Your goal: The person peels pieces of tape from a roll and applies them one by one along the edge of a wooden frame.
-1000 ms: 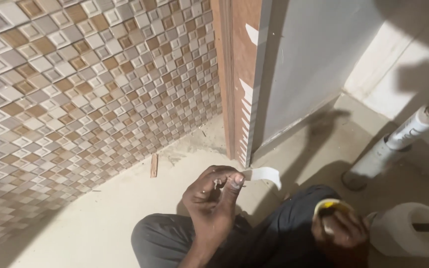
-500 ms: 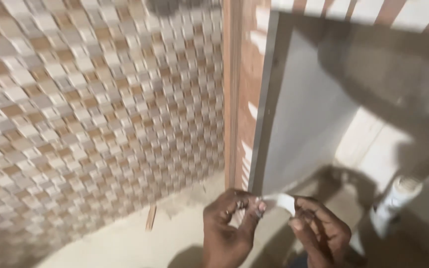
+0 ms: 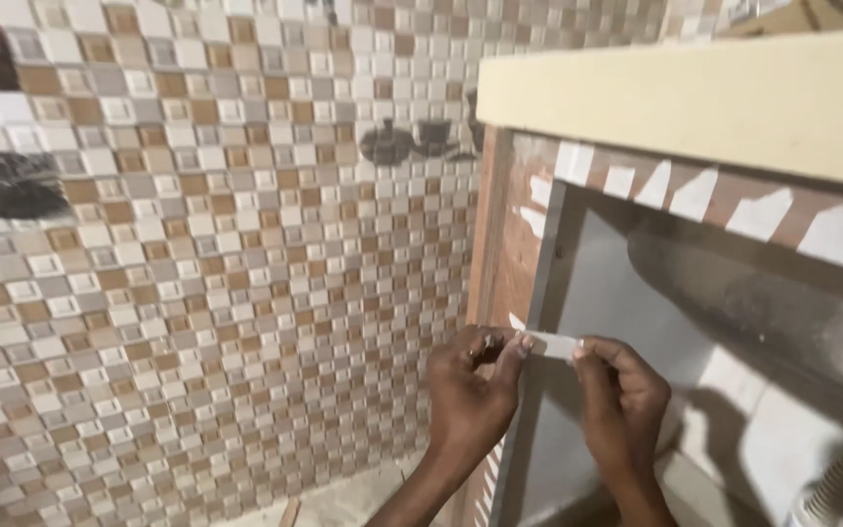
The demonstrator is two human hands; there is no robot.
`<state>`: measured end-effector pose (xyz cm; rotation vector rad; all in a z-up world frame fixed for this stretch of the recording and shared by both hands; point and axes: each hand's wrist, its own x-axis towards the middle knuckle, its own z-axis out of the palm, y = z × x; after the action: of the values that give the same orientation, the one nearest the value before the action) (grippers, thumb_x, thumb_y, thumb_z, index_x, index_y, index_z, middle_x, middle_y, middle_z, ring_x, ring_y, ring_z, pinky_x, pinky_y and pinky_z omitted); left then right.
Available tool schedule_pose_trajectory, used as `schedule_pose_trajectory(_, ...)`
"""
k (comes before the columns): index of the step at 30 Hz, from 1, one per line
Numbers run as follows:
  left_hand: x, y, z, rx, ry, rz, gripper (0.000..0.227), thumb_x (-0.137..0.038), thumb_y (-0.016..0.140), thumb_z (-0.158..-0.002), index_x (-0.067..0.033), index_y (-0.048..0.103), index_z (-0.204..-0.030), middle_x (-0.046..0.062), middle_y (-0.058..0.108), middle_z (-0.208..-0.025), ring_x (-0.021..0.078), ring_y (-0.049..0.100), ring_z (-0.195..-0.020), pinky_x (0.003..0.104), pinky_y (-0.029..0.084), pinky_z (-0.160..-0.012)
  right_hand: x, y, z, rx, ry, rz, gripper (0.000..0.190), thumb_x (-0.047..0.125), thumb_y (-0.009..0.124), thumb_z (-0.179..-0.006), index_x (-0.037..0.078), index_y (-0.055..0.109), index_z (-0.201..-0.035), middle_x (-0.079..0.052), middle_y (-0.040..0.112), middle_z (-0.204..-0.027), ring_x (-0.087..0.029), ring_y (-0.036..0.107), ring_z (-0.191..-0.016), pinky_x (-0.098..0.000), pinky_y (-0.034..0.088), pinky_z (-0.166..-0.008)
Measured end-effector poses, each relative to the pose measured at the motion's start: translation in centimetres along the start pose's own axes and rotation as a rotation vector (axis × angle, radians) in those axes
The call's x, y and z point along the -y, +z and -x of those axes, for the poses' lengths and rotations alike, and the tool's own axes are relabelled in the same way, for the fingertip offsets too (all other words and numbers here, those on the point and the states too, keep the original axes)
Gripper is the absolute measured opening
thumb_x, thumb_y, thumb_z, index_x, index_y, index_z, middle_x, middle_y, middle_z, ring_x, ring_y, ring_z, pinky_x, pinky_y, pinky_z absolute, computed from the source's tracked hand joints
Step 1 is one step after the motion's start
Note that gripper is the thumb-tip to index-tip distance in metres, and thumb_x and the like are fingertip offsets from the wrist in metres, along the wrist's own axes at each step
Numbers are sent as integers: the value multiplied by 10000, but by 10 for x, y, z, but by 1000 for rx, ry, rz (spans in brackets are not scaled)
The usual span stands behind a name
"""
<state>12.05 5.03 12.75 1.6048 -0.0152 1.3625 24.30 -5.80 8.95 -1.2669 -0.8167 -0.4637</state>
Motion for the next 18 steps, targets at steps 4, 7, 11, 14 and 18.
schedule_pose_trajectory(4, 23, 12, -41, 3, 12, -67, 73, -82, 724, -917, -22, 760, -899, 86, 739, -852, 129, 742, -764, 279, 632, -706, -11, 17, -47, -1, -43, -42, 157, 71, 666, -964, -44, 742, -1040, -49, 716, -825, -74, 617, -708, -221, 492, -643)
schedule_pose_trajectory(7, 38, 22, -65, -29, -66, -117, 72, -75, 703, -923, -36, 745, -879, 59, 738, -798, 118, 710, -695, 279, 590, -608, -27, 25, -73, 39, -30, -108, 164, 81, 678, -960, -40, 737, -1054, -33, 709, -841, -64, 616, -726, -214, 490, -650)
schedule_pose_trajectory(11, 55, 34, -79, -55, -137, 43, 128, -48, 702, -950, 14, 711, -839, 78, 716, -713, 119, 635, -602, 296, 486, -518, -53, 30, -92, 86, 45, -276, 175, 97, 692, -959, -43, 737, -1053, -18, 689, -834, -47, 586, -706, -197, 454, -607)
schedule_pose_trajectory(14, 63, 37, -83, -57, -149, 152, 97, -37, 679, -946, 16, 707, -869, 63, 723, -728, 98, 642, -593, 286, 488, -503, -53, 33, -99, 78, 54, -272, 179, 110, 693, -958, -38, 743, -1043, -18, 682, -814, -43, 576, -691, -196, 433, -576)
schedule_pose_trajectory(18, 73, 40, -82, -76, -76, 201, 92, -26, 691, -945, 28, 724, -878, 72, 753, -758, 83, 664, -643, 253, 520, -568, -54, 31, -100, 86, 48, -267, 185, 125, 692, -956, -33, 751, -1032, -19, 684, -803, -42, 581, -703, -196, 438, -588)
